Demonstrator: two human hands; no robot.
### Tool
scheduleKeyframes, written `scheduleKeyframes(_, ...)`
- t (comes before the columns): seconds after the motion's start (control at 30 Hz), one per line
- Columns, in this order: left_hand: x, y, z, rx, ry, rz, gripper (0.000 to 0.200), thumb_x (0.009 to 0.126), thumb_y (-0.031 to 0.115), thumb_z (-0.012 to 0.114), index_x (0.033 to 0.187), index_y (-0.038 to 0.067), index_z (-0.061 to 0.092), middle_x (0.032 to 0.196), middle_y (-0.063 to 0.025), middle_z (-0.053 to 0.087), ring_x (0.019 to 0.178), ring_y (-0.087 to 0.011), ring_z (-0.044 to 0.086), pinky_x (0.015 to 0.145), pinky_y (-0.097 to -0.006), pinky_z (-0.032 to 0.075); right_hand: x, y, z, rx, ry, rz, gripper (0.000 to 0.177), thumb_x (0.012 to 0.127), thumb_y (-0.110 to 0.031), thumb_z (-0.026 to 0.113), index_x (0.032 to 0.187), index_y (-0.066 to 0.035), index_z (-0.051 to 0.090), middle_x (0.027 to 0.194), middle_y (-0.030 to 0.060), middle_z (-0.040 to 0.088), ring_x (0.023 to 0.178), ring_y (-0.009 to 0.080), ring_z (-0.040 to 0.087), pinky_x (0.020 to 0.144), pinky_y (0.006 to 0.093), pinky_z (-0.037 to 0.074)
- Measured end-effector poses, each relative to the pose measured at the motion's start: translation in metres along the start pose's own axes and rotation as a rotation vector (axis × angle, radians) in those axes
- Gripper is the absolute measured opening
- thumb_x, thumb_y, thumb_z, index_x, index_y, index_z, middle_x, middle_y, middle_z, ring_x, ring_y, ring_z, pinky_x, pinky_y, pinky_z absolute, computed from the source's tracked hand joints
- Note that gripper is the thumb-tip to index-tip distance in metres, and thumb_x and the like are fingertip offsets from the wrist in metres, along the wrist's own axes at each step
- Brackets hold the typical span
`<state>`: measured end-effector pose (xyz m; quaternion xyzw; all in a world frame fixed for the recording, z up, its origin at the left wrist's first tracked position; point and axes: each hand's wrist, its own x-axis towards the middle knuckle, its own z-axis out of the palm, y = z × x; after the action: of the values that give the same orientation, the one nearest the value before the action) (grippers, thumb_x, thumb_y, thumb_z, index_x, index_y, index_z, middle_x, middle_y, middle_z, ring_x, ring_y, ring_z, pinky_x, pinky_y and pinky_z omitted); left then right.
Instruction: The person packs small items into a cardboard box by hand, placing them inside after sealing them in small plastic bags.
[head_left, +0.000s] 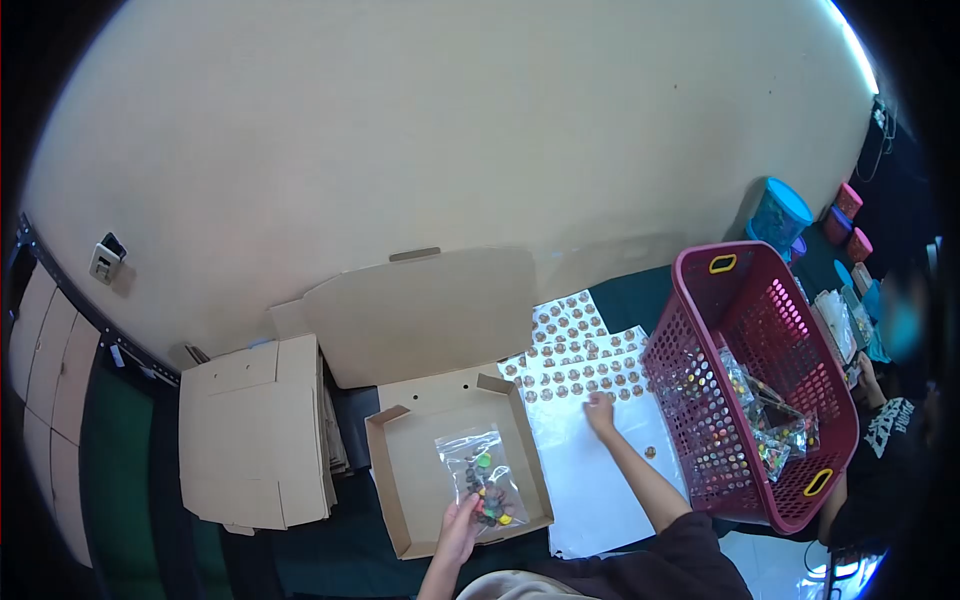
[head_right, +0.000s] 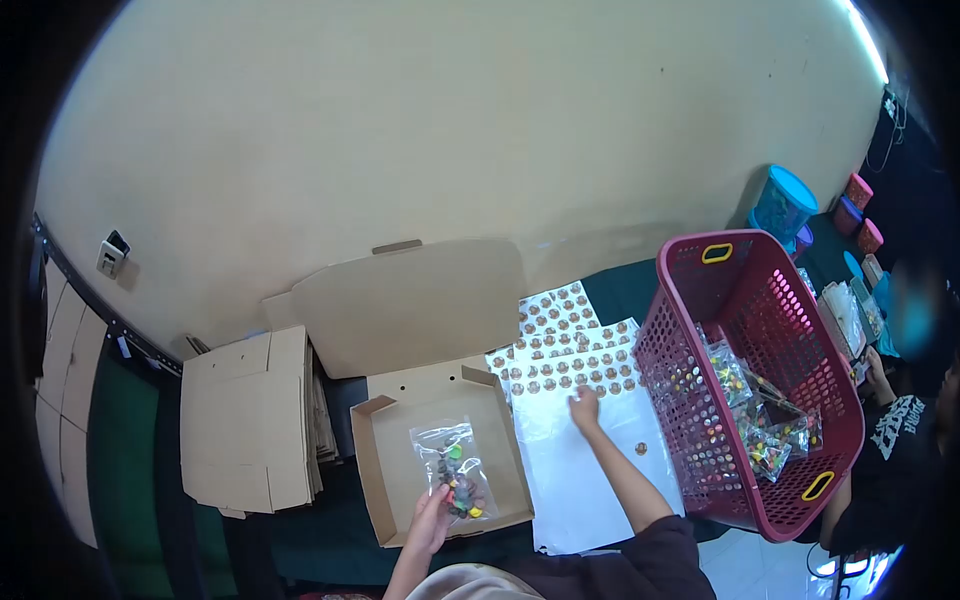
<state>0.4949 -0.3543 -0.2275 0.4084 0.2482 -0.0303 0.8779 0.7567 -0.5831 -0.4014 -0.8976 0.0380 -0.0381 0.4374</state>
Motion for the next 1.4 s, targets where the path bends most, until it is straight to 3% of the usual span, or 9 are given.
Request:
scheduleKeyframes(0.03, -0.001, 0.007, 0.004, -0.017, 0.013, 0.0, 0.021, 0.088, 0.018, 0.043, 0.097, 0.001, 0.05, 0.086, -0.0078, 0.057, 0.079, -0.0166, 0.057, 0.072, -0.0323, 0.047, 0.026, 0.047, 0.019, -0.165, 0.058, 0.068, 0.026, 0.072, -0.017, 0.062, 0.088, 0.002, 0.055, 0.087, 0.0166, 0.056, 0.081, 0.0303, 0.054, 0.072, 0.0361, 0.044)
scheduleKeyframes(0.1, 0.0, 0.011, 0.0, -0.023, 0.048, 0.012, 0.021, 0.087, 0.018, 0.043, 0.1, 0.001, 0.048, 0.092, -0.0094, 0.057, 0.083, -0.0173, 0.057, 0.076, -0.0322, 0.046, 0.015, 0.022, -0.005, -0.304, -0.008, 0.146, 0.031, 0.069, -0.011, 0.06, 0.096, 0.003, 0.052, 0.105, 0.0197, 0.047, 0.093, 0.0352, 0.047, 0.081, 0.0415, 0.04)
scheduleKeyframes(0.3, 0.008, 0.006, -0.012, -0.011, 0.1, 0.05, 0.02, 0.088, 0.017, 0.043, 0.101, 0.003, 0.047, 0.096, -0.009, 0.056, 0.088, -0.0169, 0.055, 0.08, -0.0328, 0.044, -0.002, 0.017, 0.012, -0.338, -0.006, -0.143, 0.041, 0.061, -0.003, 0.065, 0.097, 0.003, 0.047, 0.112, 0.0173, 0.042, 0.099, 0.0346, 0.042, 0.082, 0.0418, 0.039)
scheduleKeyframes(0.53, 0.01, 0.002, -0.009, 0.008, 0.039, 0.039, 0.023, 0.088, 0.017, 0.044, 0.105, 0.002, 0.046, 0.093, -0.008, 0.056, 0.084, -0.0151, 0.057, 0.072, -0.0303, 0.049, 0.024, 0.038, 0.026, -0.066, 0.078, 0.136, 0.018, 0.065, -0.013, 0.065, 0.073, -0.002, 0.054, 0.077, 0.0143, 0.053, 0.08, 0.0319, 0.052, 0.074, 0.0403, 0.042)
scheduleKeyframes(0.87, 0.008, 0.004, 0.004, 0.205, 0.02, 0.102, 0.022, 0.081, 0.008, 0.058, 0.099, -0.002, 0.049, 0.094, -0.0099, 0.059, 0.079, -0.0115, 0.057, 0.068, -0.0218, 0.046, 0.021, -0.002, 0.006, -0.434, -0.052, 0.071, 0.023, 0.075, -0.021, 0.056, 0.078, 0.002, 0.056, 0.084, 0.0209, 0.056, 0.078, 0.0355, 0.056, 0.065, 0.0423, 0.044)
scheduleKeyframes(0.97, 0.004, 0.009, 0.012, 0.16, 0.003, 0.15, 0.024, 0.081, 0.008, 0.058, 0.101, -0.002, 0.049, 0.095, -0.0091, 0.059, 0.081, -0.0101, 0.057, 0.067, -0.0202, 0.045, 0.011, -0.016, -0.008, -0.208, -0.204, 0.228, 0.027, 0.075, -0.024, 0.054, 0.084, 0.002, 0.055, 0.089, 0.0176, 0.058, 0.083, 0.0296, 0.056, 0.072, 0.0385, 0.043)
scheduleKeyframes(1.03, 0.002, 0.012, 0.013, 0.117, -0.025, 0.152, 0.026, 0.081, 0.008, 0.057, 0.104, -0.002, 0.048, 0.096, -0.0082, 0.058, 0.081, -0.0101, 0.056, 0.068, -0.0208, 0.046, -0.008, -0.031, -0.02, 0.47, -0.363, 0.461, 0.027, 0.077, -0.027, 0.053, 0.086, -0.001, 0.055, 0.094, 0.011, 0.059, 0.09, 0.0207, 0.054, 0.077, 0.0361, 0.041)
scheduleKeyframes(1.17, -0.009, 0.019, 0.016, 0.147, -0.038, 0.184, 0.034, 0.082, 0.009, 0.056, 0.111, -0.002, 0.045, 0.097, -0.0067, 0.057, 0.083, -0.0101, 0.056, 0.072, -0.0223, 0.048, -0.092, -0.144, -0.08, 0.89, -0.552, 0.209, 0.012, 0.082, -0.015, 0.052, 0.085, -0.004, 0.057, 0.097, 0.0053, 0.057, 0.092, 0.0139, 0.051, 0.081, 0.0328, 0.038)
scheduleKeyframes(1.4, -0.028, 0.019, 0.016, 0.283, -0.058, 0.24, 0.03, 0.086, 0.017, 0.05, 0.11, -0.001, 0.049, 0.091, -0.0045, 0.059, 0.074, -0.0061, 0.055, 0.063, -0.0192, 0.046, -0.184, -0.225, -0.117, 0.735, -0.774, -0.139, 0.008, 0.074, -0.011, 0.064, 0.079, -0.005, 0.064, 0.118, 0.0081, 0.041, 0.111, 0.0187, 0.039, 0.094, 0.0315, 0.028)
